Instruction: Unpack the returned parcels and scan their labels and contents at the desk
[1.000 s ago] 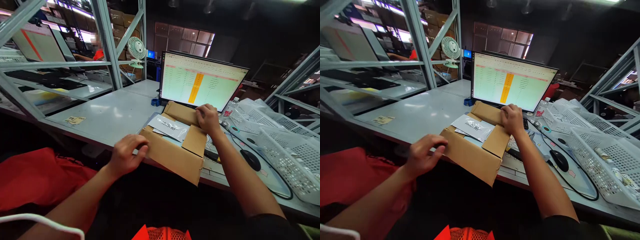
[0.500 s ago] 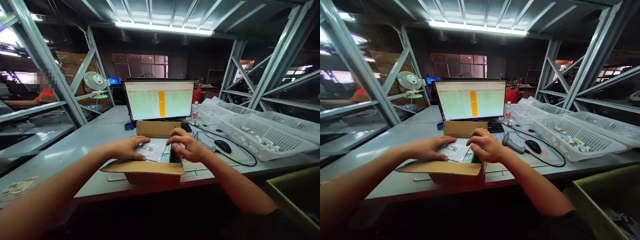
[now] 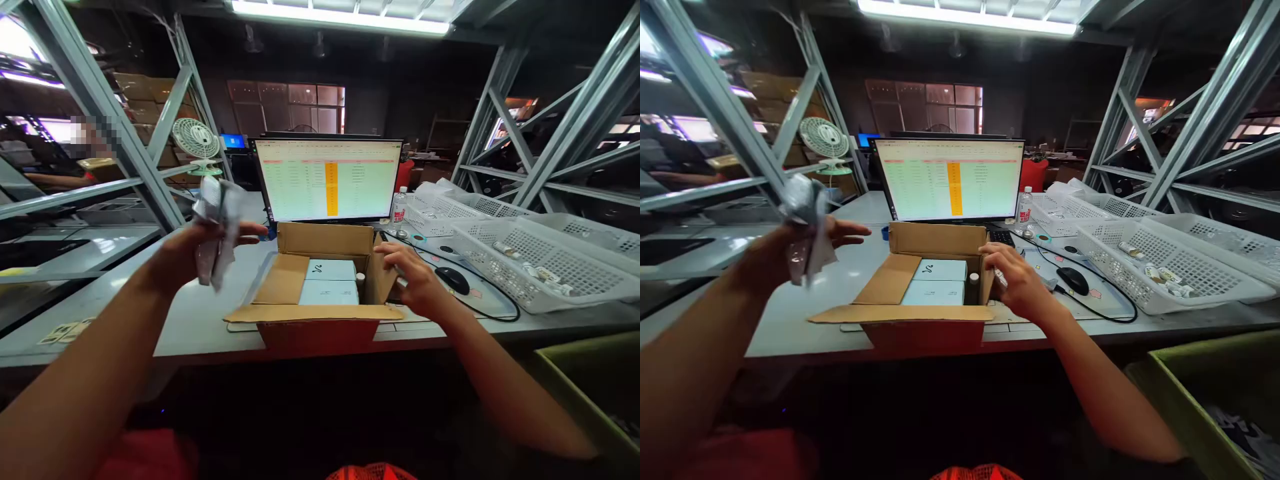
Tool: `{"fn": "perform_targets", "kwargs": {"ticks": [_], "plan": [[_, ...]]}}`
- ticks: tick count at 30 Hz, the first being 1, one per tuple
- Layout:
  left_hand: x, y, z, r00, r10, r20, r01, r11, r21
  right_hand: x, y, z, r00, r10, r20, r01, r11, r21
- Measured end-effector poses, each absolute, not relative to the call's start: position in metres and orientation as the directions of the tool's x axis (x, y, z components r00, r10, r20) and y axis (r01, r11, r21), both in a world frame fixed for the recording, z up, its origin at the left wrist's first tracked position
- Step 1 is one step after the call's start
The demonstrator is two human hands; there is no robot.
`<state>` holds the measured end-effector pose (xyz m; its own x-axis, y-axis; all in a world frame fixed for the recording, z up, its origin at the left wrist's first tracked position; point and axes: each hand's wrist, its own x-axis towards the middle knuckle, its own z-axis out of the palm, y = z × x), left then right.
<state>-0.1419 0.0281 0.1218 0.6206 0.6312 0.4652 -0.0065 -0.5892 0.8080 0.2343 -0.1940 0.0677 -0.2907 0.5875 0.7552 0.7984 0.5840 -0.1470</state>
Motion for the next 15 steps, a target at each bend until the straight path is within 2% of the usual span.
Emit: {"fn": "perform_targets", "kwargs": {"ticks": [2,3,5,7,9,12,15], "plan": [[-0.143,0.025,0.115,0.669,0.618,0.414,-0.175,-0.411,0.895,0.244,-0.191,0.063,-0.279,0.558,0.781,0.798,0.587,-0.135],[-0.136,0.022,0.111,0.717,0.593,0.367,-0.17,-0.361,0.917,0.249,-0.19,0.06,-0.263,0.551,0.792,0.797,0.586,-0.144],[-0.114,0.015,0.103,0.783,0.562,0.265,0.003,-0.429,0.903,0.258,-0.189,0.05,-0.193,0.543,0.817,0.795,0.575,-0.194],[-0.09,0.006,0.097,0.854,0.499,0.146,0.184,-0.553,0.812,0.267,-0.19,0.038,-0.088,0.546,0.833,0.797,0.541,-0.27],[-0.074,-0.006,0.095,0.918,0.382,0.102,0.206,-0.682,0.702,0.272,-0.193,0.025,0.0,0.557,0.83,0.801,0.497,-0.333],[-0.066,-0.023,0.094,0.962,0.216,0.169,0.065,-0.779,0.624,0.275,-0.198,0.009,0.039,0.597,0.801,0.813,0.447,-0.373],[-0.072,-0.027,0.091,0.93,0.215,0.297,0.001,-0.812,0.584,0.273,-0.2,0.001,0.085,0.625,0.776,0.799,0.423,-0.428]]}}
